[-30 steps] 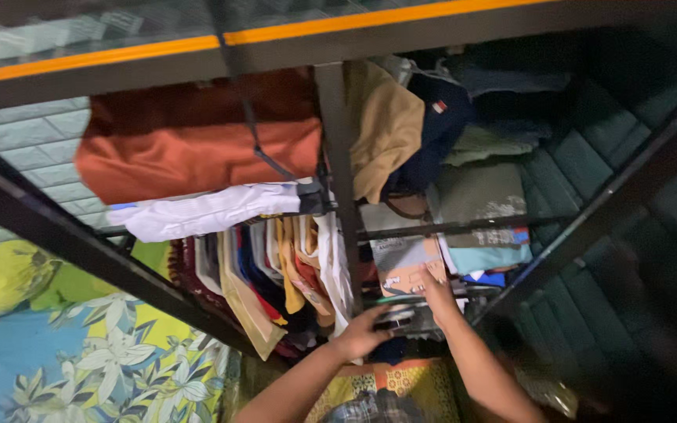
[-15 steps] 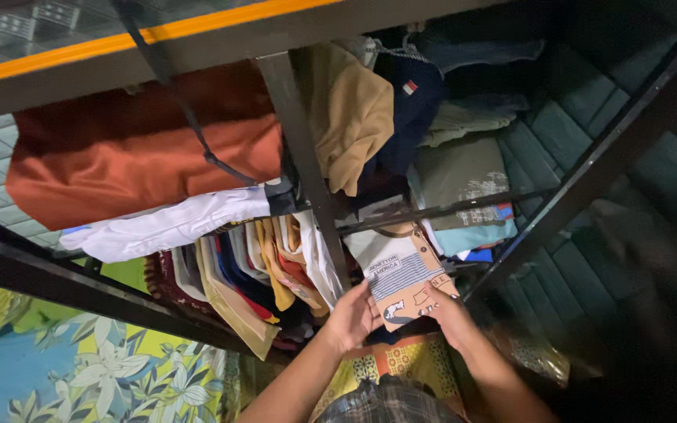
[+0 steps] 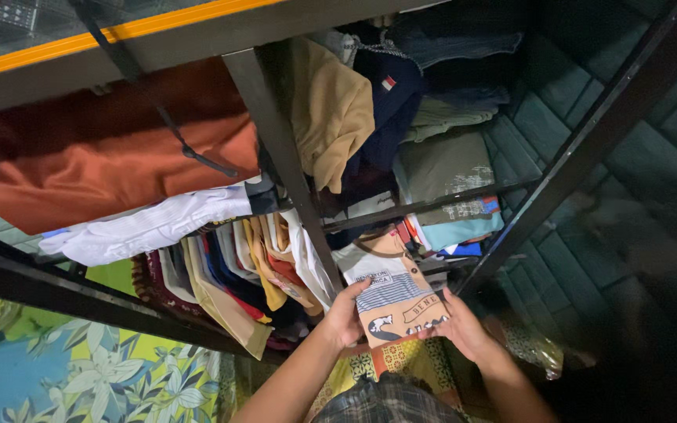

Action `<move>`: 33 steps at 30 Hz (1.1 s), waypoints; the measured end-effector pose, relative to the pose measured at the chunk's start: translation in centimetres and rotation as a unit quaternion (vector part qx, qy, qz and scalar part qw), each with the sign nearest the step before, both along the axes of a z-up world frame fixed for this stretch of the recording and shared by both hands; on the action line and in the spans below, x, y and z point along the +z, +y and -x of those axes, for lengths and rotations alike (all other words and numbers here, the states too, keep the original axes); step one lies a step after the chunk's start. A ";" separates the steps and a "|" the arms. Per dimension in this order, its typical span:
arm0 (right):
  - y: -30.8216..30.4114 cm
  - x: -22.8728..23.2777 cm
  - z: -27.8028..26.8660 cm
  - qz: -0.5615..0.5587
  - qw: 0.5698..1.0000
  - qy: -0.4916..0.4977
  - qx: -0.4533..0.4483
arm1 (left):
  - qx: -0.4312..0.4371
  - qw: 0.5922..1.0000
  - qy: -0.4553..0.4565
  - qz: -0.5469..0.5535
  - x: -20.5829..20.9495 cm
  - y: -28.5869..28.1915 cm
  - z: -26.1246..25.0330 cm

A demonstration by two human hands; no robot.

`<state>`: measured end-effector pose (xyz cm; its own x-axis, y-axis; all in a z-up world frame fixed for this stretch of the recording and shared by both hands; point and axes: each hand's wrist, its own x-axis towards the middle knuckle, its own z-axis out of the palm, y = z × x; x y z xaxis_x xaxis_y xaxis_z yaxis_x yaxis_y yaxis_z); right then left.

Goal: The person takes folded items of clothing, including a white shirt and striped garments, from a closet shelf and places them onto a growing stack on a bed.

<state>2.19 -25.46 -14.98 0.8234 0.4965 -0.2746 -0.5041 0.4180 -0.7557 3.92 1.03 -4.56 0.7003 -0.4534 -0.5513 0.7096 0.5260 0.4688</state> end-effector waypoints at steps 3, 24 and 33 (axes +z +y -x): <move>-0.7 0.3 0.2 0.046 0.996 0.069 -0.032 | -0.024 0.999 0.021 0.020 1.9 -0.3 1.2; -3.2 0.0 3.4 -0.089 0.995 0.030 -0.028 | -0.066 0.989 -0.054 0.121 2.5 -2.3 5.2; -2.2 4.9 7.9 -0.017 0.996 -0.086 0.000 | -0.092 0.982 -0.085 0.143 3.1 -0.6 11.0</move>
<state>-5.73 -27.65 -10.11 0.8571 0.5025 -0.1135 -0.3688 0.4446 -0.8163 -7.10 0.48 -1.50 0.6630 -0.7000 -0.2654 0.7291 0.5233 0.4410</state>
